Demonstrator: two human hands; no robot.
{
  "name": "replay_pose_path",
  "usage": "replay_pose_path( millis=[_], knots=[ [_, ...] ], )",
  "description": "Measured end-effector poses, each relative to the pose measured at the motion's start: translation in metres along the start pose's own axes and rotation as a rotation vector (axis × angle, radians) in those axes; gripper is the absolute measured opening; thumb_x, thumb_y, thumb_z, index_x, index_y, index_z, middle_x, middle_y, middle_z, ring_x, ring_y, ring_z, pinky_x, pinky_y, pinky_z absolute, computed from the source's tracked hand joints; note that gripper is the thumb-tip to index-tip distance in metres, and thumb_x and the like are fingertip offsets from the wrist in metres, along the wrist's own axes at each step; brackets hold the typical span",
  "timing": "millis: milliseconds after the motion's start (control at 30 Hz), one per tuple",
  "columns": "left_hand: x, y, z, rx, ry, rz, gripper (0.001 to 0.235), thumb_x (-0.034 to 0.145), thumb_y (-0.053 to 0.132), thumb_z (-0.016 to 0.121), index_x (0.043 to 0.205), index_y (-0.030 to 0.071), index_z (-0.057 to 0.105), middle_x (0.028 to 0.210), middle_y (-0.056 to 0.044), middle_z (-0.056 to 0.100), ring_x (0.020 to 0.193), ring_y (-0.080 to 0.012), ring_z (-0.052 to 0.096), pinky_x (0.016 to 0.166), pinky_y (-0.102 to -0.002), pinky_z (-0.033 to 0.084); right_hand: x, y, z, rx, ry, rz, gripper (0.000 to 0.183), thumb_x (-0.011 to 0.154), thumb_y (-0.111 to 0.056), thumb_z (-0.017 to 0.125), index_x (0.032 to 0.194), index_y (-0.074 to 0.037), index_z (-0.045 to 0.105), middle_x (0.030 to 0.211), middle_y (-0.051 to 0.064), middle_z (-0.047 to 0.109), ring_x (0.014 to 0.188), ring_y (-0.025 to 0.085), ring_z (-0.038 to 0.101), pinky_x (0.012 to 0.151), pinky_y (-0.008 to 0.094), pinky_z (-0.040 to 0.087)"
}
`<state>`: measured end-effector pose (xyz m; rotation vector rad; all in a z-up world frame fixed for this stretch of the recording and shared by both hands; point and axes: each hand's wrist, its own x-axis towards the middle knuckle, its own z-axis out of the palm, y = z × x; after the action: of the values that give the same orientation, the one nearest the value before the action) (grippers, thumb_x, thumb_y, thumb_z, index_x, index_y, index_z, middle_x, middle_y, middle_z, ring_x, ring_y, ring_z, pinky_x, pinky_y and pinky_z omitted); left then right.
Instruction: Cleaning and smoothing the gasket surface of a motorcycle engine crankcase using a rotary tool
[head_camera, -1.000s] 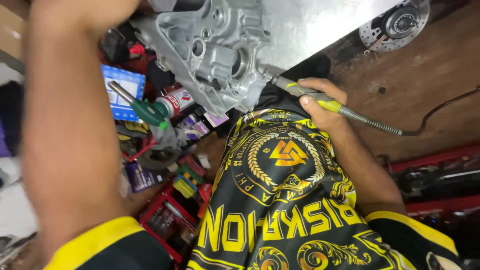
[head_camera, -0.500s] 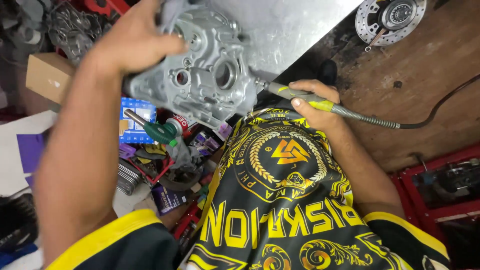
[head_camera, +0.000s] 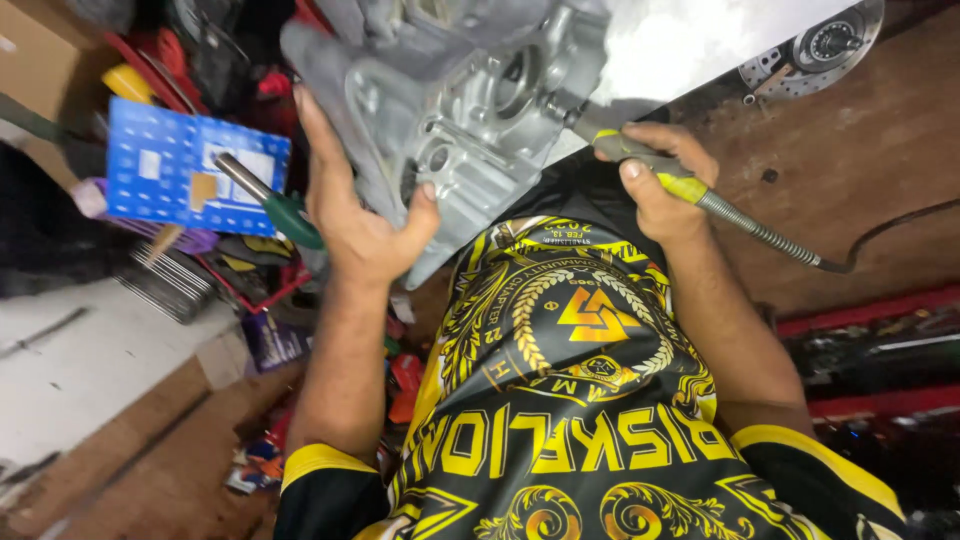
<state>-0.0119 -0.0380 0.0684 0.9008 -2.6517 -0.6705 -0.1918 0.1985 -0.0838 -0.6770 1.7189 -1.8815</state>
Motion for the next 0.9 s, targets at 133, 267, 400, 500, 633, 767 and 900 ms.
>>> replay_pose_path(
  millis=[133, 267, 400, 500, 633, 767, 900],
  knots=[
    [-0.042, -0.022, 0.019, -0.032, 0.003, -0.099, 0.108, 0.091, 0.038, 0.079, 0.162, -0.007, 0.012, 0.170, -0.029, 0.019, 0.164, -0.0456, 0.027, 0.141, -0.048, 0.029, 0.000, 0.015, 0.003, 0.086, 0.024, 0.048, 0.034, 0.102, -0.022, 0.066, 0.121, 0.006, 0.060, 0.108, 0.024, 0.069, 0.092, 0.044, 0.077, 0.082, 0.036, 0.059],
    [-0.067, -0.037, 0.031, -0.021, 0.038, -0.106, 0.112, 0.092, 0.046, 0.079, 0.163, -0.003, 0.007, 0.170, -0.031, 0.017, 0.164, -0.0476, 0.024, 0.141, -0.053, 0.028, 0.011, 0.009, 0.007, 0.029, 0.001, 0.054, 0.040, 0.102, -0.030, 0.066, 0.119, 0.005, 0.059, 0.093, 0.029, 0.071, 0.088, 0.041, 0.077, 0.083, 0.038, 0.058],
    [-0.088, -0.054, 0.042, 0.012, 0.046, -0.080, 0.119, 0.087, 0.045, 0.084, 0.160, -0.009, 0.007, 0.163, -0.038, 0.023, 0.157, -0.0534, 0.033, 0.135, -0.055, 0.037, 0.014, 0.014, 0.016, 0.008, -0.038, 0.087, 0.039, 0.102, -0.029, 0.066, 0.118, 0.006, 0.060, 0.095, 0.027, 0.071, 0.087, 0.041, 0.077, 0.080, 0.039, 0.060],
    [-0.096, -0.059, 0.047, 0.053, 0.037, -0.088, 0.122, 0.085, 0.048, 0.086, 0.159, -0.010, 0.007, 0.161, -0.039, 0.028, 0.152, -0.0529, 0.041, 0.130, -0.053, 0.044, 0.012, 0.020, 0.021, 0.113, 0.002, 0.172, 0.043, 0.100, -0.029, 0.069, 0.122, 0.006, 0.057, 0.100, 0.031, 0.069, 0.088, 0.041, 0.075, 0.073, 0.042, 0.063],
    [-0.107, -0.063, 0.051, 0.042, -0.008, -0.122, 0.128, 0.084, 0.048, 0.090, 0.159, -0.010, 0.004, 0.164, -0.038, 0.020, 0.155, -0.0552, 0.036, 0.134, -0.055, 0.041, 0.021, 0.012, 0.026, 0.058, 0.020, 0.150, 0.041, 0.100, -0.027, 0.069, 0.120, 0.006, 0.057, 0.100, 0.031, 0.068, 0.086, 0.042, 0.074, 0.075, 0.046, 0.065],
    [-0.096, -0.059, 0.048, 0.001, 0.022, -0.061, 0.123, 0.087, 0.046, 0.088, 0.162, -0.006, 0.005, 0.166, -0.031, 0.021, 0.154, -0.0528, 0.040, 0.132, -0.055, 0.046, 0.017, 0.022, 0.026, -0.044, -0.021, 0.085, 0.040, 0.102, -0.031, 0.066, 0.121, 0.004, 0.059, 0.099, 0.031, 0.070, 0.084, 0.043, 0.076, 0.079, 0.042, 0.059],
    [-0.085, -0.052, 0.044, -0.024, 0.023, -0.051, 0.121, 0.086, 0.041, 0.088, 0.163, -0.003, 0.006, 0.165, -0.031, 0.025, 0.152, -0.0533, 0.045, 0.130, -0.054, 0.051, 0.000, 0.023, 0.033, 0.144, 0.010, 0.216, 0.043, 0.100, -0.028, 0.070, 0.125, 0.005, 0.057, 0.107, 0.033, 0.067, 0.091, 0.046, 0.073, 0.081, 0.052, 0.066]
  ],
)
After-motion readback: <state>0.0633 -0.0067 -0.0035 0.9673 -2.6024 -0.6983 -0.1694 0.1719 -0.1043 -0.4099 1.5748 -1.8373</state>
